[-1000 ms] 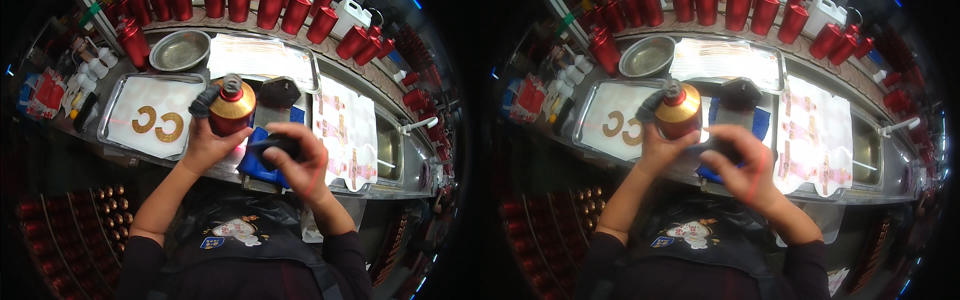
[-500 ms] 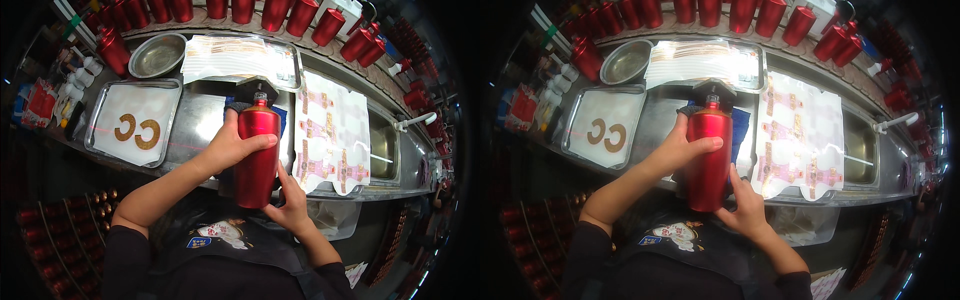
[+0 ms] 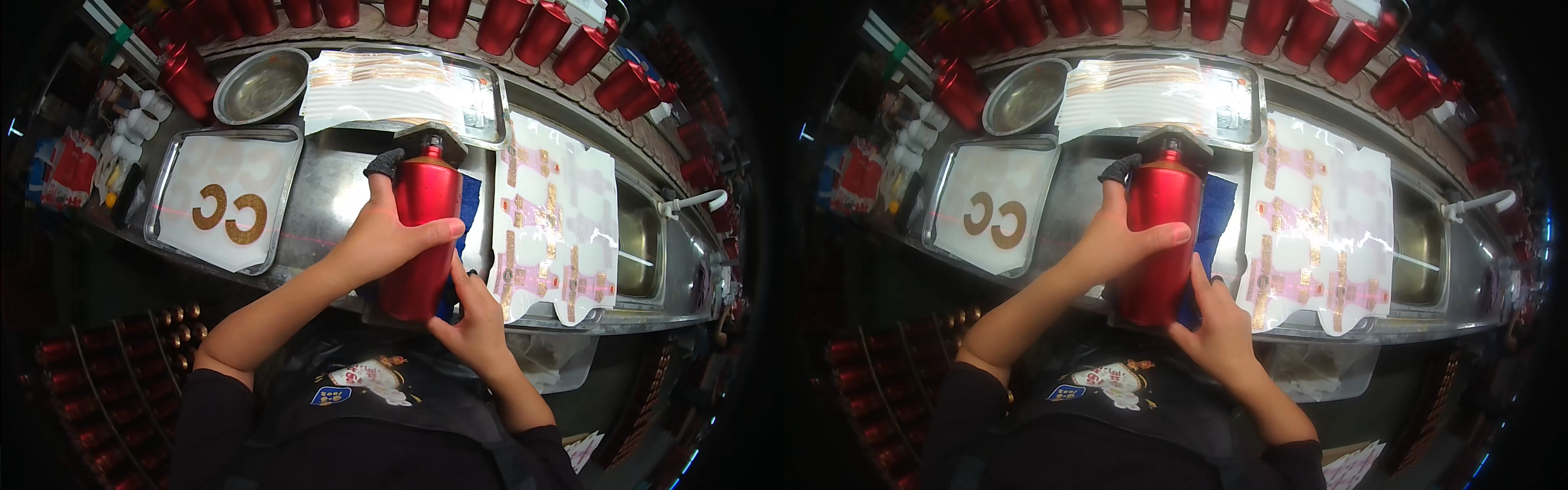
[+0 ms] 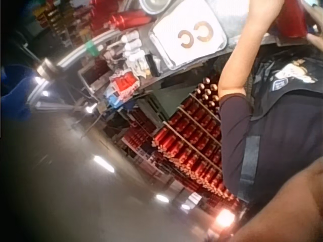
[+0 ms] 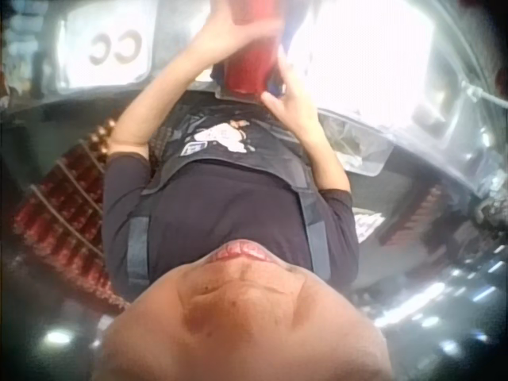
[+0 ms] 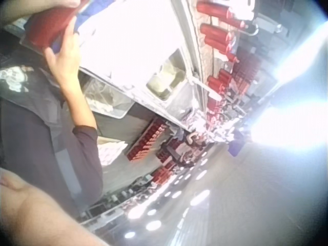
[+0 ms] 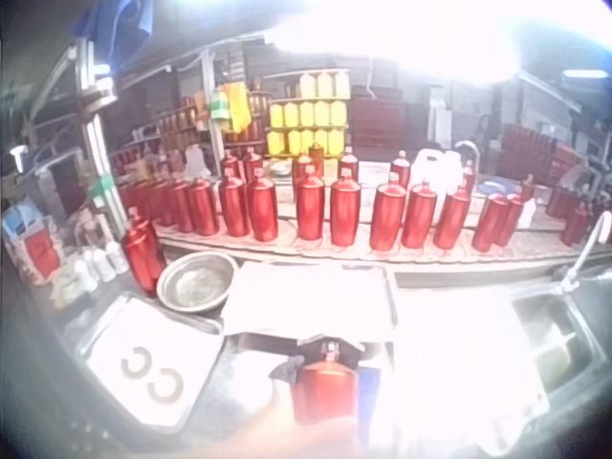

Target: The person cleans a red cylindrical container with a cloth, then applies a gold circular seal to the neck and a rectangular label to the body. The person smooths the label and places the finished container among others on the counter.

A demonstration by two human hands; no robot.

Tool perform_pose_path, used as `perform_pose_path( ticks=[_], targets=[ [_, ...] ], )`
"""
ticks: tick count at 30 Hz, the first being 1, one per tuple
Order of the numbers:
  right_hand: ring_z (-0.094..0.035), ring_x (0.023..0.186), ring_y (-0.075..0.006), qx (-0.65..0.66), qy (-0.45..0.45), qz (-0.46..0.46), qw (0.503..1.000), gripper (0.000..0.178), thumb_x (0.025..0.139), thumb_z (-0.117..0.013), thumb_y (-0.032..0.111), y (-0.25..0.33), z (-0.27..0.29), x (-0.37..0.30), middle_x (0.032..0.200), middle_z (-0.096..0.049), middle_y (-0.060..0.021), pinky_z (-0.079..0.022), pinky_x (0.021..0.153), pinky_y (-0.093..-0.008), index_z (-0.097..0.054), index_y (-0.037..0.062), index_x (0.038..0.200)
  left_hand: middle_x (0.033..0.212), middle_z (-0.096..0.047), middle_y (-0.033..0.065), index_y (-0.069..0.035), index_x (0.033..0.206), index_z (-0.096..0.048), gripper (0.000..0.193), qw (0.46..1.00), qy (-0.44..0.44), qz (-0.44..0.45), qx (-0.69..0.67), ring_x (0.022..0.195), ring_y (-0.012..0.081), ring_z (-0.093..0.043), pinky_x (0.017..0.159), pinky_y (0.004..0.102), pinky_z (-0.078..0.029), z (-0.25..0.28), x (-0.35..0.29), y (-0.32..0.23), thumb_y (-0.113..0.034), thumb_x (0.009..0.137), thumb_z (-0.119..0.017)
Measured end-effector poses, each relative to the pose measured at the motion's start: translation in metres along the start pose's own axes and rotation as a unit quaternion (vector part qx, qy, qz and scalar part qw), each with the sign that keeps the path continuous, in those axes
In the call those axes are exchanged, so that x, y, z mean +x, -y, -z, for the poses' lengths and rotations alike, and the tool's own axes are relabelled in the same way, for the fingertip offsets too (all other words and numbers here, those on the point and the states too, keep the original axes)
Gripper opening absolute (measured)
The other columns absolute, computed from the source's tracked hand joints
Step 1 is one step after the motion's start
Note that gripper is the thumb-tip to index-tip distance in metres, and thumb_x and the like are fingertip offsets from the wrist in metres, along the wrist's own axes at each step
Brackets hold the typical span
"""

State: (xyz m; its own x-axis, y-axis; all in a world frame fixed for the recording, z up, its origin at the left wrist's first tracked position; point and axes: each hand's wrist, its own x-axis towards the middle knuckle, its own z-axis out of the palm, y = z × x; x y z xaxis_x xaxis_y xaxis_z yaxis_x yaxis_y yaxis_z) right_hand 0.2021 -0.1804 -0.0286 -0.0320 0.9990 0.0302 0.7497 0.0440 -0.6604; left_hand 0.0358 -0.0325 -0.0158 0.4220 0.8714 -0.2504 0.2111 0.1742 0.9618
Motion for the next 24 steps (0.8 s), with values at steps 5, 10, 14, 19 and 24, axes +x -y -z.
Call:
perform_pose_path(
  ticks=[5,10,14,19,24],
  targets=[
    [-0.061,0.066,-0.0288,-0.012,-0.031,0.027,0.999,0.093,0.072,-0.081,0.016,0.001,-0.002,-0.002,0.084,-0.057,-0.0129,-0.051,0.058,-0.0398,-0.039,0.0031,0.155,0.130,-0.055,0.0262,0.008,0.134,-0.023,0.100,0.996,0.023,-0.016,-0.082,0.122,0.0299,-0.060,0.100,0.0384,-0.052,0.005,-0.015,0.002,-0.028,0.072,-0.092],
    [-0.062,0.067,-0.0280,-0.002,-0.023,0.030,0.999,0.092,0.072,-0.082,0.016,-0.002,-0.007,0.001,0.085,-0.059,-0.0125,-0.052,0.058,-0.0384,-0.041,0.0026,0.154,0.131,-0.055,0.0256,0.009,0.134,-0.025,0.097,0.999,-0.018,-0.026,-0.039,0.120,0.0294,-0.060,0.102,0.0392,-0.051,-0.002,-0.022,0.004,-0.028,0.074,-0.092],
    [-0.061,0.066,-0.0277,-0.014,0.003,0.003,1.000,0.092,0.073,-0.081,0.016,0.001,0.000,0.000,0.085,-0.059,-0.0124,-0.052,0.058,-0.0379,-0.040,0.0028,0.154,0.134,-0.053,0.0240,0.006,0.137,-0.023,0.102,0.997,0.009,-0.054,-0.061,0.123,0.0292,-0.059,0.103,0.0385,-0.050,0.002,-0.022,0.007,-0.030,0.072,-0.094],
    [-0.061,0.069,-0.0274,-0.005,0.031,-0.020,0.999,0.078,0.073,-0.081,0.015,0.006,0.003,0.003,0.085,-0.059,-0.0120,-0.050,0.060,-0.0375,-0.048,0.0022,0.143,0.144,-0.044,0.0230,0.006,0.146,-0.021,0.102,0.991,0.029,-0.048,-0.121,0.136,0.0290,-0.048,0.115,0.0434,-0.040,0.005,-0.024,0.013,-0.015,0.075,-0.091],
    [-0.063,0.076,-0.0283,-0.026,0.049,-0.006,0.998,0.085,0.073,-0.081,0.017,0.003,0.003,0.008,0.084,-0.058,-0.0113,-0.053,0.062,-0.0398,-0.046,0.0039,0.150,0.135,-0.049,0.0235,0.003,0.141,-0.023,0.105,0.992,-0.046,-0.117,-0.006,0.124,0.0337,-0.056,0.105,0.0428,-0.046,-0.006,-0.022,0.021,-0.023,0.068,-0.094]
  ],
)
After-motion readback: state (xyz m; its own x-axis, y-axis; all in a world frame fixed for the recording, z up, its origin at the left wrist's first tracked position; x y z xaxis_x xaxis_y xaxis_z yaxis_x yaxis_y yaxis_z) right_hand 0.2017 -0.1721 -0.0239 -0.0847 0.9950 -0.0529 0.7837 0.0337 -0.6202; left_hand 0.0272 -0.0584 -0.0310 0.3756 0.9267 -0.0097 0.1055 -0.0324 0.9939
